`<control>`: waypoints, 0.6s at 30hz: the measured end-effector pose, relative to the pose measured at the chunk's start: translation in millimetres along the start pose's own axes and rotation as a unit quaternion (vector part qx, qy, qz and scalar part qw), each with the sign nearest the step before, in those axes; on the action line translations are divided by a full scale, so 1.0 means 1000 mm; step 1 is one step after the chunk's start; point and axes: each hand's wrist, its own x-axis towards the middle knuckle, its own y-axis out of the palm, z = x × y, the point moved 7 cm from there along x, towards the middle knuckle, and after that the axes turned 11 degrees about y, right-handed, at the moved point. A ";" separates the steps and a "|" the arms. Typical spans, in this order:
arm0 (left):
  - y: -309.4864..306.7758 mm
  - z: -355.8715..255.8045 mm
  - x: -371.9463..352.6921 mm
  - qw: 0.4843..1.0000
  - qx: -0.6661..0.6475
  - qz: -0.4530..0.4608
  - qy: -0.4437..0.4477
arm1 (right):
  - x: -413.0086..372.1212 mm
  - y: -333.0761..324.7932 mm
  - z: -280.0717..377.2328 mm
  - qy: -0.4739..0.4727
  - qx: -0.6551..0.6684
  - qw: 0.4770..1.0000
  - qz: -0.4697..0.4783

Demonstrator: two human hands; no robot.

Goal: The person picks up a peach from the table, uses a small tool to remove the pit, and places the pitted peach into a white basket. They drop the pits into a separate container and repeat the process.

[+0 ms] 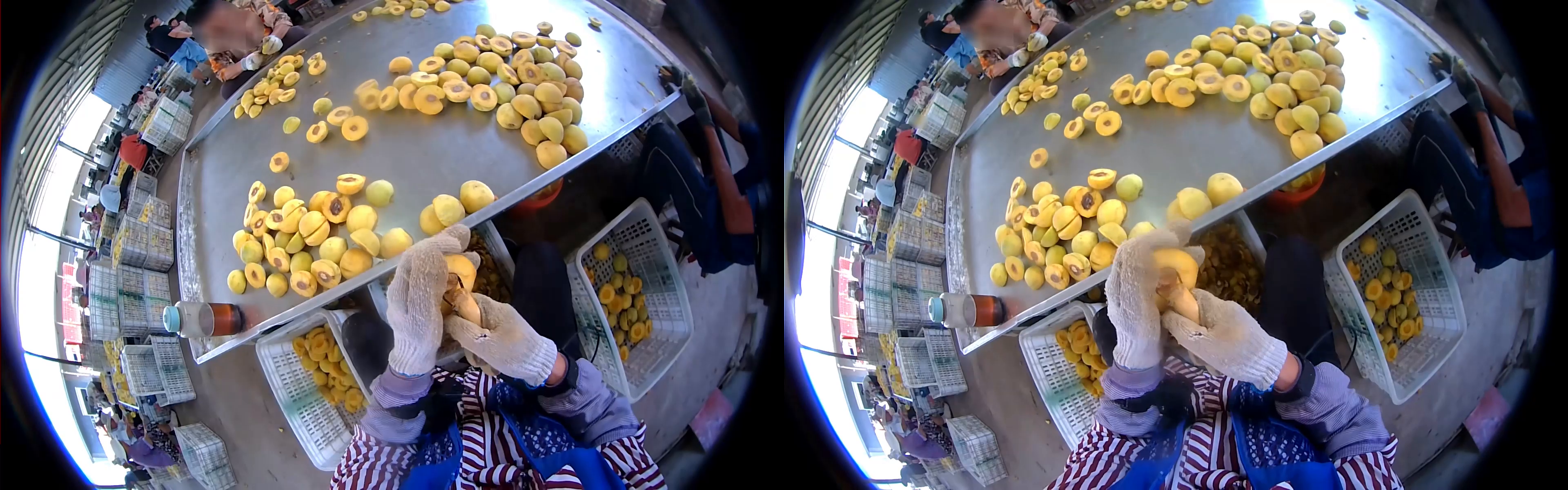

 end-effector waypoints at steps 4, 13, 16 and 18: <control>0.001 -0.009 0.001 0.997 0.066 0.025 0.001 | -0.002 0.007 -0.005 0.027 0.106 0.990 0.088; 0.012 -0.030 -0.019 0.942 0.150 0.063 0.295 | -0.014 0.003 0.003 -0.023 0.201 0.956 0.213; 0.013 -0.022 -0.018 0.971 0.130 0.057 0.190 | -0.008 0.009 -0.006 -0.028 0.242 0.941 0.236; 0.014 -0.017 -0.008 0.986 0.110 0.042 0.115 | -0.003 0.014 -0.008 -0.071 0.277 0.929 0.236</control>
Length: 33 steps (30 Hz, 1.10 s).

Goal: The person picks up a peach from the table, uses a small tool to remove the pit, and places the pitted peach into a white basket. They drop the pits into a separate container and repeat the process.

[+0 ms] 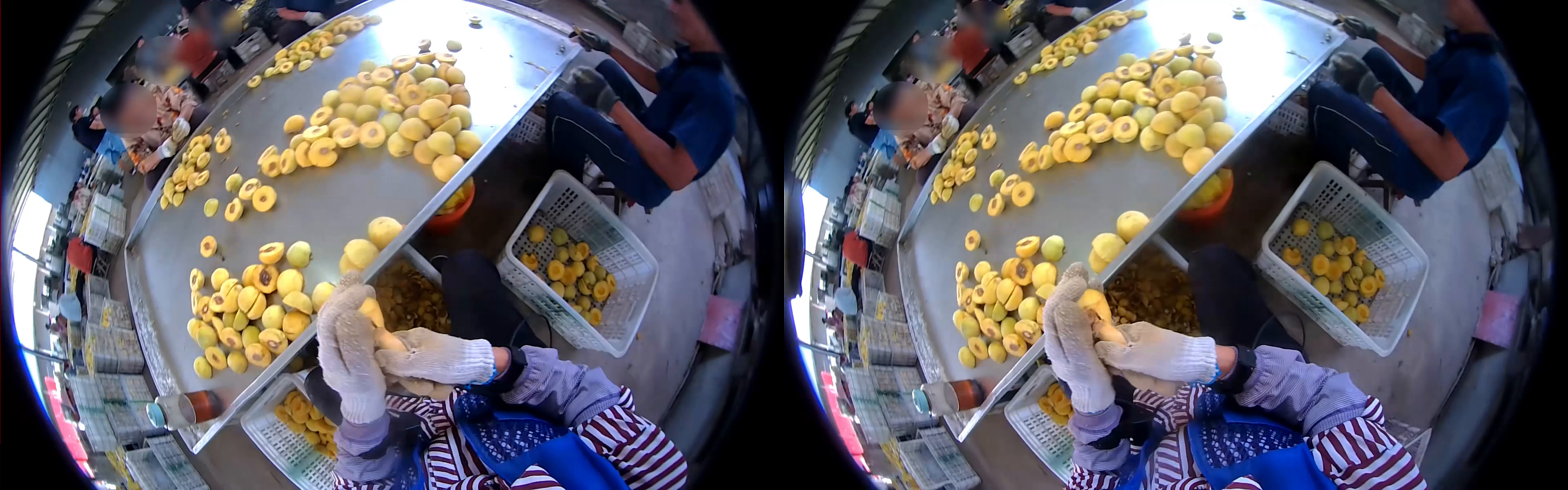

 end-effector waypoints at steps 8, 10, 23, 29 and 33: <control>0.007 0.000 0.014 0.992 0.024 0.124 -0.026 | -0.017 0.004 0.005 0.074 0.021 0.995 0.065; 0.013 0.001 0.016 0.974 -0.100 0.150 -0.135 | -0.021 0.007 0.005 0.081 0.036 0.994 0.061; 0.026 0.003 -0.004 0.934 -0.312 0.041 -0.169 | -0.016 0.003 -0.028 0.118 0.179 0.966 0.145; 0.017 0.027 -0.015 0.850 -0.413 -0.080 -0.317 | -0.006 -0.005 -0.049 0.114 0.083 0.986 0.086; -0.053 0.032 -0.018 0.938 -0.210 -0.149 -0.230 | -0.011 -0.022 -0.055 0.174 0.096 0.973 0.118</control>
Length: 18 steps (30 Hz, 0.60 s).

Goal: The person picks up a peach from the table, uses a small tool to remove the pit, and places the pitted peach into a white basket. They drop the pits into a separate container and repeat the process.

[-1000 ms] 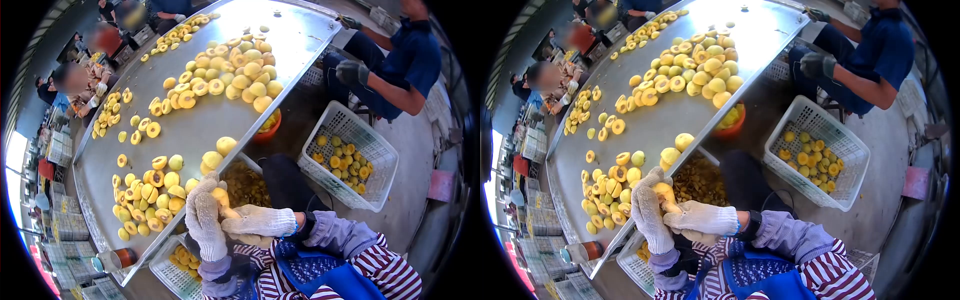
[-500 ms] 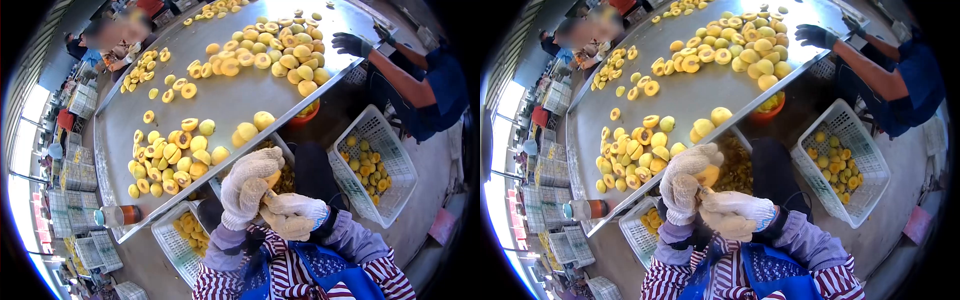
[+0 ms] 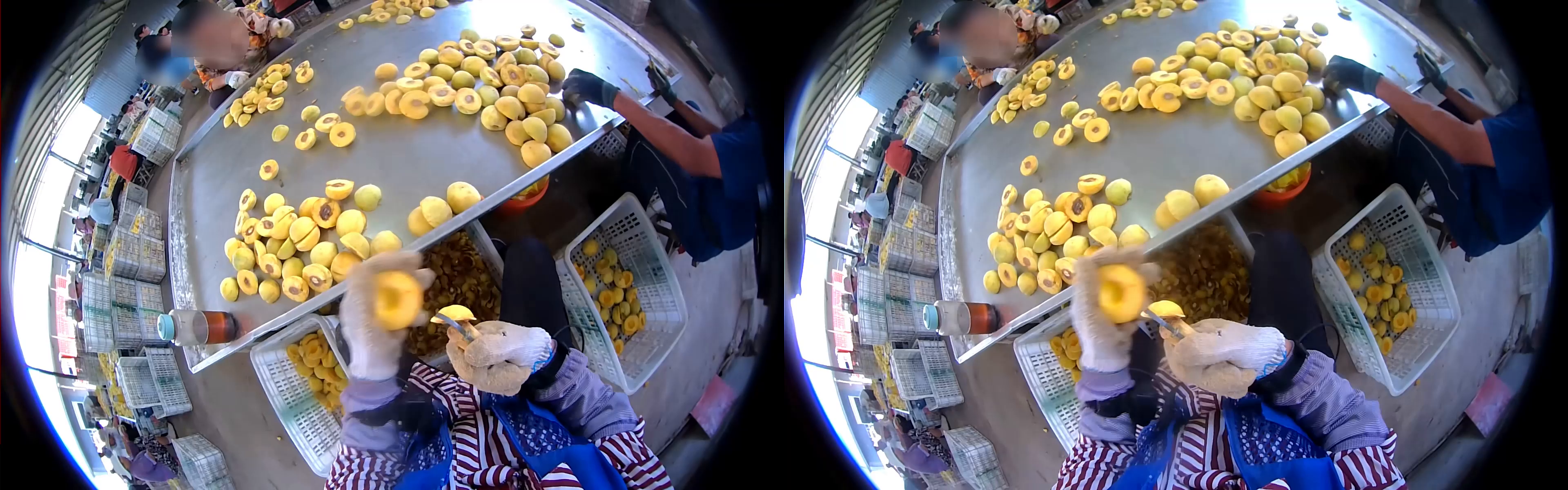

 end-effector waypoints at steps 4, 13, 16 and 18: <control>-0.113 -0.032 0.015 0.925 0.329 -0.083 0.170 | -0.009 0.003 0.021 0.049 -0.084 0.993 -0.063; 0.021 0.041 0.084 0.595 0.691 0.309 0.270 | 0.001 -0.001 0.043 0.049 -0.210 0.936 -0.279; 0.059 0.090 0.118 0.419 0.759 0.422 0.265 | -0.006 -0.015 0.042 0.053 -0.211 0.919 -0.328; 0.063 0.107 0.140 0.494 0.683 0.483 0.239 | -0.009 -0.020 0.044 0.056 -0.203 0.921 -0.328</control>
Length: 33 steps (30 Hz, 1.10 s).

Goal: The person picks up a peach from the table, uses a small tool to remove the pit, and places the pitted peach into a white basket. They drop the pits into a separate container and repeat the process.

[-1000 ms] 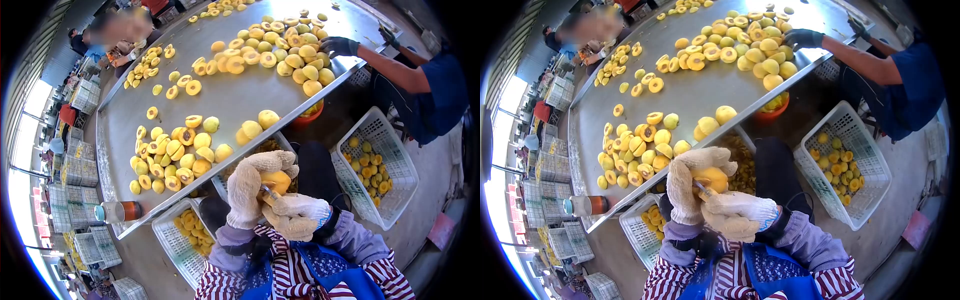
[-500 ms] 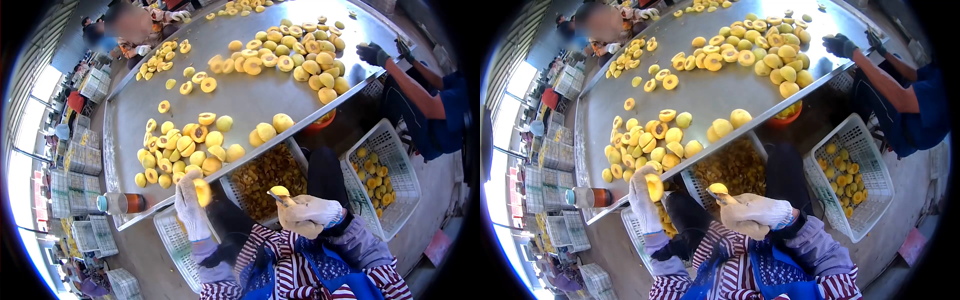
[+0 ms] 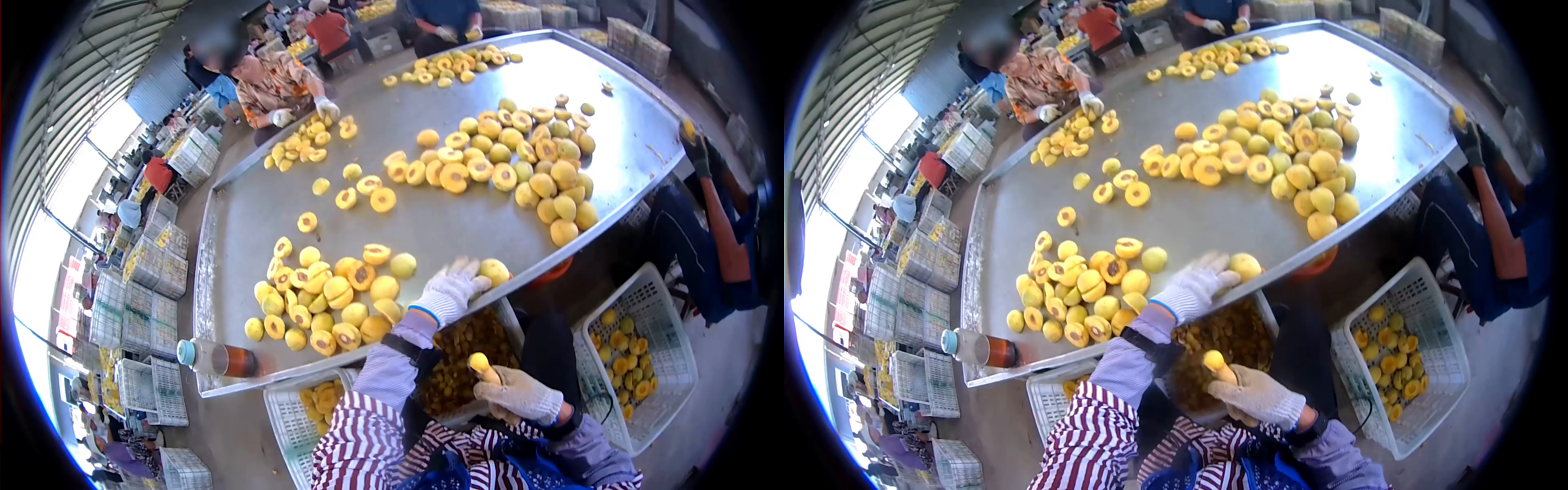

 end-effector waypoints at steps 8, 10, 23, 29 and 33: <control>-0.009 0.053 -0.034 0.928 -0.196 -0.133 -0.286 | 0.004 -0.007 0.008 -0.033 -0.010 0.999 -0.019; -0.013 0.039 -0.059 0.782 -0.505 -0.249 -0.267 | 0.003 -0.013 0.011 -0.028 -0.033 0.997 -0.069; -0.036 -0.063 -0.120 0.401 -0.800 -0.428 -0.126 | -0.024 0.009 0.040 -0.233 -0.186 0.927 -0.228; -0.046 -0.092 -0.126 0.477 -0.750 -0.443 -0.114 | -0.032 0.019 0.043 -0.226 -0.197 0.923 -0.240; -0.054 -0.111 -0.128 0.482 -0.744 -0.448 -0.118 | -0.038 0.024 0.045 -0.227 -0.223 0.913 -0.254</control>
